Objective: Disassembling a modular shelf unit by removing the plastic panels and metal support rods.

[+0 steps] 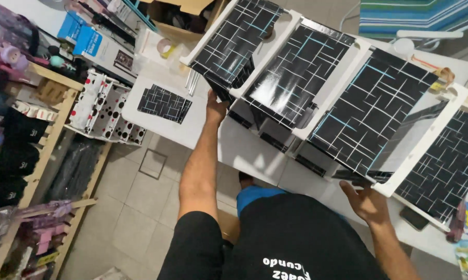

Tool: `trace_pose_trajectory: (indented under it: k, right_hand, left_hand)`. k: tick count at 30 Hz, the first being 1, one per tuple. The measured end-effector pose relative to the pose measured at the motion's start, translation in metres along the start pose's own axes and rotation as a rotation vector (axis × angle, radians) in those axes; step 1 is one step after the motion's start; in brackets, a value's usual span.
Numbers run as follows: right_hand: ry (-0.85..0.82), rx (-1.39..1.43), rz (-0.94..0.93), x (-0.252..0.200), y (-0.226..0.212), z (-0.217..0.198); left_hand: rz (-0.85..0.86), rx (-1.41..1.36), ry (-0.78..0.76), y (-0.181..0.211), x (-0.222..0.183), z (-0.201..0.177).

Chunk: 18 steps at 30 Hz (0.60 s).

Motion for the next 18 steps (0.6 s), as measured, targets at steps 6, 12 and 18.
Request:
trace_pose_trajectory:
  k: [6, 12, 18]
  right_hand:
    - [0.329, 0.171, -0.1, 0.023, 0.052, -0.027]
    - [0.419, -0.353, 0.171, 0.057, 0.172, -0.047]
    - [0.729, -0.166, -0.169, 0.076, 0.126, -0.091]
  left_hand:
    - [0.206, 0.134, 0.002, 0.037, -0.06, 0.002]
    - [0.484, 0.264, -0.087, 0.062, -0.161, -0.012]
    - [0.482, 0.433, 0.051, 0.069, -0.155, -0.027]
Point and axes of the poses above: each hand's wrist, its own x-axis towards the middle knuckle, its own z-axis out of the palm, y = z × x, the point moved 3 cm from there along x, towards the middle knuckle, and after that the axes turned 4 degrees about -x, right-handed, at the moved point
